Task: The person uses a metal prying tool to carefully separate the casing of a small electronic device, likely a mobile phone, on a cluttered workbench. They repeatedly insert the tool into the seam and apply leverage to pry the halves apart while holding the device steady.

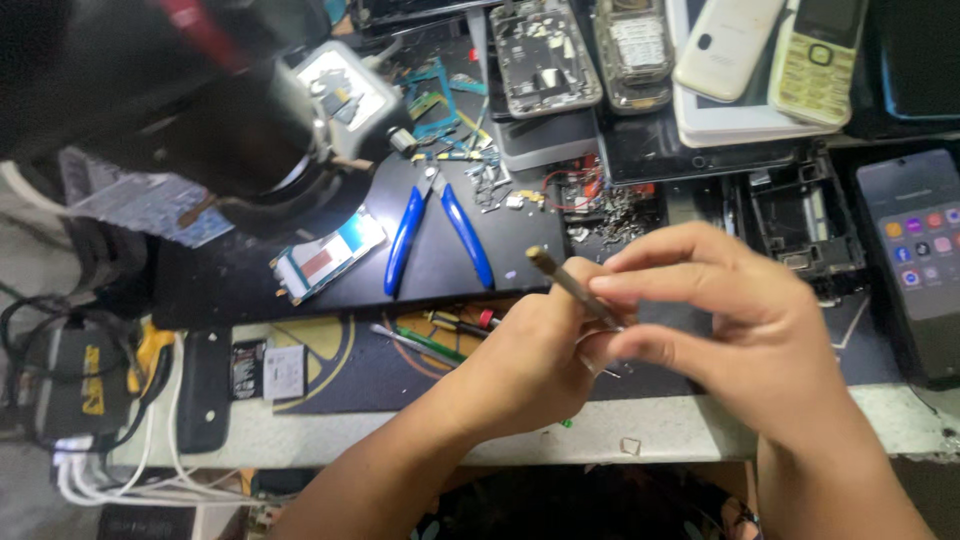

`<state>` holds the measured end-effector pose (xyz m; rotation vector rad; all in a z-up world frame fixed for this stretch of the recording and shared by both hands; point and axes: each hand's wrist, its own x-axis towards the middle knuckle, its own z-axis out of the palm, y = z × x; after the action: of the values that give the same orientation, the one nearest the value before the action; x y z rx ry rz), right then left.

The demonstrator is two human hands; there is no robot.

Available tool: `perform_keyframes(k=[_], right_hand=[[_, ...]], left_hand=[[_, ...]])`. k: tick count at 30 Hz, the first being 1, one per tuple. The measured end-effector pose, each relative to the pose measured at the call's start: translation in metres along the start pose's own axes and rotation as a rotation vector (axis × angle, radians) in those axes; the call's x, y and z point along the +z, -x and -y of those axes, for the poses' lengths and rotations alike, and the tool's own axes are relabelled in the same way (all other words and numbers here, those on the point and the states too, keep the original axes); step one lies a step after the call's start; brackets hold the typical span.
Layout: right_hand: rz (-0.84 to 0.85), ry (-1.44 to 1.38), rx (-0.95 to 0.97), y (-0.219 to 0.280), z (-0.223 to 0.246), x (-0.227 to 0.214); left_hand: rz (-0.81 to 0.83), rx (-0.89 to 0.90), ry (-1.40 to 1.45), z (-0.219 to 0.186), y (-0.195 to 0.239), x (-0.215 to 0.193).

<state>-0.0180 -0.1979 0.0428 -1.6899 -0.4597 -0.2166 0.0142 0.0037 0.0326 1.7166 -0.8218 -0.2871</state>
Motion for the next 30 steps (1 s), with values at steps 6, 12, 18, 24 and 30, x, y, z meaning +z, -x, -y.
perform_keyframes(k=[6, 12, 18, 24, 30], right_hand=[[-0.084, -0.106, 0.062, 0.001, -0.012, 0.008], [-0.051, -0.194, -0.006, 0.003, -0.032, 0.003], [-0.049, -0.304, 0.024, 0.006, -0.036, -0.001], [-0.049, -0.318, 0.047, 0.006, -0.036, -0.001], [-0.059, -0.348, 0.036, 0.008, -0.034, 0.000]], left_hand=[[-0.008, 0.036, -0.015, 0.001, -0.001, 0.005], [-0.080, 0.092, -0.027, 0.002, -0.002, 0.009], [-0.050, -0.009, -0.035, 0.000, -0.003, 0.009], [-0.046, 0.008, 0.019, 0.002, -0.002, 0.010], [-0.098, 0.010, 0.066, 0.010, -0.001, 0.013]])
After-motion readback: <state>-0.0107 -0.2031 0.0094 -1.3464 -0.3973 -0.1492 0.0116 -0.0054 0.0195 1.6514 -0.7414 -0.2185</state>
